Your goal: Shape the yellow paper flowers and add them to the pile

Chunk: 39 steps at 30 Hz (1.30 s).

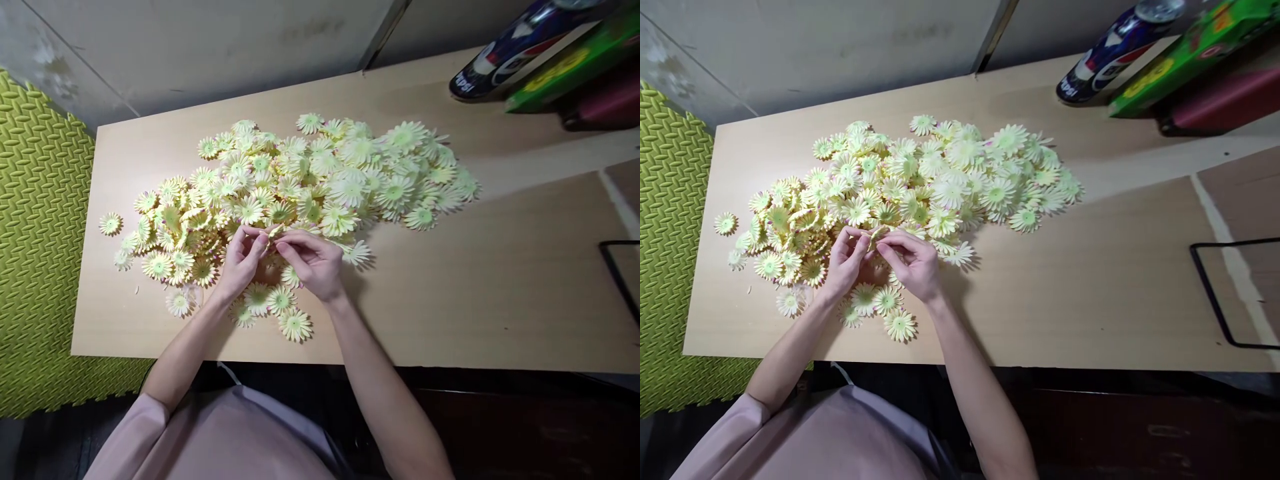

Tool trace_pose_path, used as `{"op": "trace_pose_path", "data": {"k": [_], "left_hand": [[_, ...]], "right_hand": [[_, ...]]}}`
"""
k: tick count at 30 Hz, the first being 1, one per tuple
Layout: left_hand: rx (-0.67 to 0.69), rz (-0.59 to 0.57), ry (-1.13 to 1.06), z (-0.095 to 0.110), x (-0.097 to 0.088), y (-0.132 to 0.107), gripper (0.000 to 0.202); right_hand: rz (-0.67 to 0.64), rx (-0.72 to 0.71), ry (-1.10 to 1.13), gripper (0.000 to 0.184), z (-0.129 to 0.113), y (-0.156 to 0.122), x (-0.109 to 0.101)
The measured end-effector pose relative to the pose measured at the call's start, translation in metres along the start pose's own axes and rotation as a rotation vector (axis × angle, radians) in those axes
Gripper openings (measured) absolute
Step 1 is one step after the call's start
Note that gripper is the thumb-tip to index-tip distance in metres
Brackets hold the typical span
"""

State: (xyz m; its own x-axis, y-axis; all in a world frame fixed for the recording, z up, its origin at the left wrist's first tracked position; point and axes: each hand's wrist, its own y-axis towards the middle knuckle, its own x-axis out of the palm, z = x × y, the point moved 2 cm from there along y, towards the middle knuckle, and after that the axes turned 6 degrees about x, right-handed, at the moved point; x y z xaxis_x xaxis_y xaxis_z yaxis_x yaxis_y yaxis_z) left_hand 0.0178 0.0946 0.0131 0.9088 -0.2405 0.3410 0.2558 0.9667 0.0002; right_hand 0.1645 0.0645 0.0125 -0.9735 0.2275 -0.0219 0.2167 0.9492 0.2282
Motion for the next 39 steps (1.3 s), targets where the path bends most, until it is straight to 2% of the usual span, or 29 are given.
{"op": "trace_pose_path", "data": {"k": [5, 13, 22, 33, 39], "left_hand": [[-0.004, -0.087, -0.027, 0.0053, 0.0041, -0.0019, 0.032], [0.067, -0.081, 0.063, 0.0077, 0.0067, -0.002, 0.027], [0.13, -0.147, 0.101, 0.0018, 0.002, 0.0, 0.024], [0.156, -0.155, 0.155, 0.0015, 0.0025, 0.0002, 0.027], [0.167, -0.16, 0.174, 0.0028, 0.0027, 0.0, 0.027]], "right_hand": [[-0.016, 0.061, 0.021, 0.011, 0.0081, -0.0008, 0.0024], [-0.059, 0.033, 0.098, 0.011, 0.0054, 0.001, 0.0048], [-0.053, 0.035, 0.056, 0.01, 0.0027, 0.0012, 0.0044], [-0.077, 0.119, 0.099, 0.019, 0.0034, 0.0011, 0.0041], [-0.092, 0.116, 0.121, 0.017, 0.0017, 0.0006, 0.0033]]}}
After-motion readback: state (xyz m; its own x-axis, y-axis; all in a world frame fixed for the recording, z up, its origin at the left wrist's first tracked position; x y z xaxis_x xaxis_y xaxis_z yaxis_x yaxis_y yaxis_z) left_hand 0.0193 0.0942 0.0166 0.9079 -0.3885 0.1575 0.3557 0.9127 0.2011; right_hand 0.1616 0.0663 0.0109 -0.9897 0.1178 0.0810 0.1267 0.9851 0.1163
